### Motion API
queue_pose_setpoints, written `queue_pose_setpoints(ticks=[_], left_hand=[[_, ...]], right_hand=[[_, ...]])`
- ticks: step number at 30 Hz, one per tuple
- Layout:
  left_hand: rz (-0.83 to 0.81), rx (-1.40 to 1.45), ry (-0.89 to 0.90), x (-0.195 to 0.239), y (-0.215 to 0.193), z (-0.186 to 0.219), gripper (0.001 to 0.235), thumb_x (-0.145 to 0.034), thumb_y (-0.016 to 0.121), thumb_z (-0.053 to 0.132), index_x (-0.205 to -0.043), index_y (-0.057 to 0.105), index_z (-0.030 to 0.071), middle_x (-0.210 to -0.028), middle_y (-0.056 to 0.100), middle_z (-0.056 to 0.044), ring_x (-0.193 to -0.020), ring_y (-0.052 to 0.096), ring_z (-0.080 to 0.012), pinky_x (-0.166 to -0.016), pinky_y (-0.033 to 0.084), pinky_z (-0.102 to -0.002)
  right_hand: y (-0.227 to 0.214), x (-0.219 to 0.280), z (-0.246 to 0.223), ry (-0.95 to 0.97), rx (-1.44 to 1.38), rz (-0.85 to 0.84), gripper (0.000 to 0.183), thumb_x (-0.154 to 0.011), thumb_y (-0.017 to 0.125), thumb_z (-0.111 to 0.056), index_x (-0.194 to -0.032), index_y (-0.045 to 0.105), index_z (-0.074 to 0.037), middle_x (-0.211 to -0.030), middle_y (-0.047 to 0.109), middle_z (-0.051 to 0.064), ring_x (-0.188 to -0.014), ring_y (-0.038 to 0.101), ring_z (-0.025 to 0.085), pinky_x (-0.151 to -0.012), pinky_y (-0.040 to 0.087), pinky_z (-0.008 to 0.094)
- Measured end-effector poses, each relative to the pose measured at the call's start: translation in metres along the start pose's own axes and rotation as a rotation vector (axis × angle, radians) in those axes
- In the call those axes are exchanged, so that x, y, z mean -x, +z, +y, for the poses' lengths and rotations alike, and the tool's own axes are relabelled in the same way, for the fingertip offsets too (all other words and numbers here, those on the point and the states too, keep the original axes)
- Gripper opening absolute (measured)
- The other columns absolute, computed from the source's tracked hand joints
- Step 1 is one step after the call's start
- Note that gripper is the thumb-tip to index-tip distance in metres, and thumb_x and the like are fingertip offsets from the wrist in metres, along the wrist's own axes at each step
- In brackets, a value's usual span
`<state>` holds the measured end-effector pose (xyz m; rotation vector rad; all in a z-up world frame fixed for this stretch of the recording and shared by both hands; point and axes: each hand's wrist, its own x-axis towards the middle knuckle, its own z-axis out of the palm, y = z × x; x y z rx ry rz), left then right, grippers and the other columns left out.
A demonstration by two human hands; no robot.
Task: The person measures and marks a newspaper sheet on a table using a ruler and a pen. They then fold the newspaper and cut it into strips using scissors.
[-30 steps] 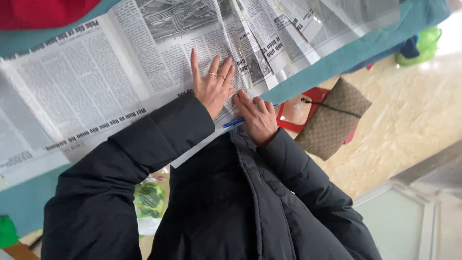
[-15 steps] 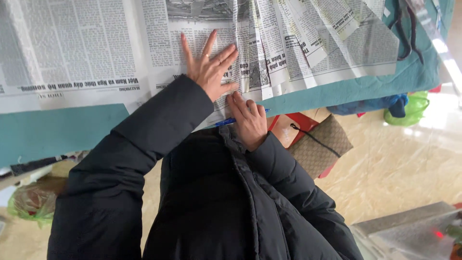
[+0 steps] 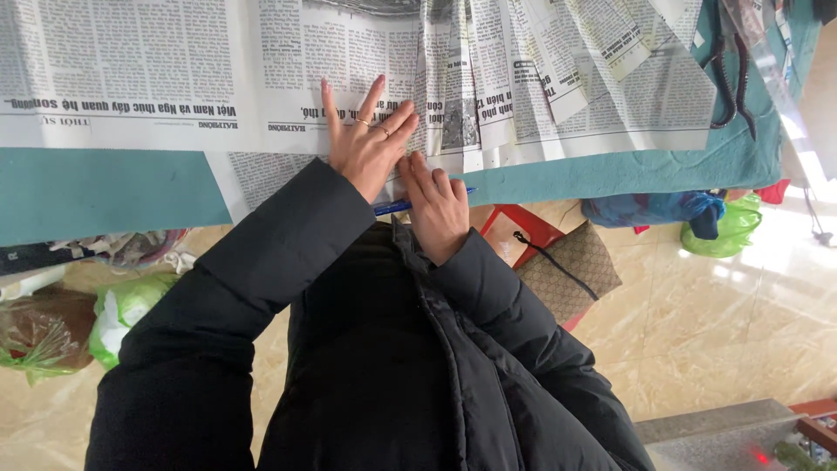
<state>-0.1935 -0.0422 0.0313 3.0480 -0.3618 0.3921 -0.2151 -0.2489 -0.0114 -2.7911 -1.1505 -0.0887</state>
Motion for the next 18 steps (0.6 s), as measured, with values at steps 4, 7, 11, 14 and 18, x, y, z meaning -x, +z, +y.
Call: queue_pose_setpoints(ticks=[4, 7, 11, 14, 18], left_hand=[[-0.013, -0.034, -0.014, -0.004, 0.005, 0.001, 0.046, -0.106, 0.064, 0.055, -0.148, 0.066, 0.037, -0.153, 0.063, 0.013, -0.164, 0.020, -0.0316, -0.113, -0.004, -0.085], [-0.106, -0.080, -0.048, -0.009, 0.011, 0.003, 0.059, -0.100, 0.054, 0.071, -0.151, 0.058, 0.041, -0.161, 0.050, 0.014, -0.163, 0.016, -0.0330, -0.110, -0.005, -0.087], [-0.223, -0.059, -0.109, -0.020, 0.018, -0.003, 0.077, -0.096, 0.037, 0.085, -0.161, 0.040, 0.044, -0.169, 0.035, 0.014, -0.161, 0.019, -0.0385, -0.109, -0.010, -0.088], [-0.184, -0.014, -0.133, -0.034, 0.028, -0.010, 0.077, -0.099, 0.033, 0.085, -0.163, 0.039, 0.041, -0.172, 0.030, 0.015, -0.161, 0.018, -0.0385, -0.110, -0.009, -0.087], [-0.083, 0.086, -0.099, -0.027, 0.022, -0.005, 0.070, -0.104, 0.051, 0.067, -0.164, 0.047, 0.031, -0.170, 0.039, 0.011, -0.162, 0.012, -0.0371, -0.108, -0.007, -0.089]], right_hand=[[0.003, 0.000, 0.003, -0.009, -0.011, 0.001, 0.050, -0.118, 0.044, -0.026, -0.164, 0.024, -0.018, -0.167, 0.026, 0.000, -0.141, 0.042, 0.028, -0.101, 0.044, 0.047], [-0.006, 0.000, 0.003, -0.042, 0.024, 0.033, 0.052, -0.116, 0.051, -0.026, -0.162, 0.031, -0.014, -0.166, 0.031, 0.003, -0.131, 0.047, 0.028, -0.092, 0.042, 0.044], [-0.001, 0.007, 0.003, -0.048, 0.018, 0.024, 0.051, -0.117, 0.049, -0.028, -0.162, 0.028, -0.017, -0.166, 0.030, 0.002, -0.140, 0.043, 0.030, -0.098, 0.044, 0.050], [0.001, 0.013, 0.004, -0.045, 0.042, -0.007, 0.054, -0.117, 0.048, -0.026, -0.165, 0.023, -0.021, -0.169, 0.019, -0.002, -0.143, 0.041, 0.028, -0.101, 0.045, 0.051], [-0.010, 0.012, 0.003, -0.056, 0.047, -0.015, 0.052, -0.117, 0.048, -0.027, -0.164, 0.025, -0.019, -0.169, 0.022, 0.000, -0.140, 0.043, 0.029, -0.096, 0.044, 0.048]])
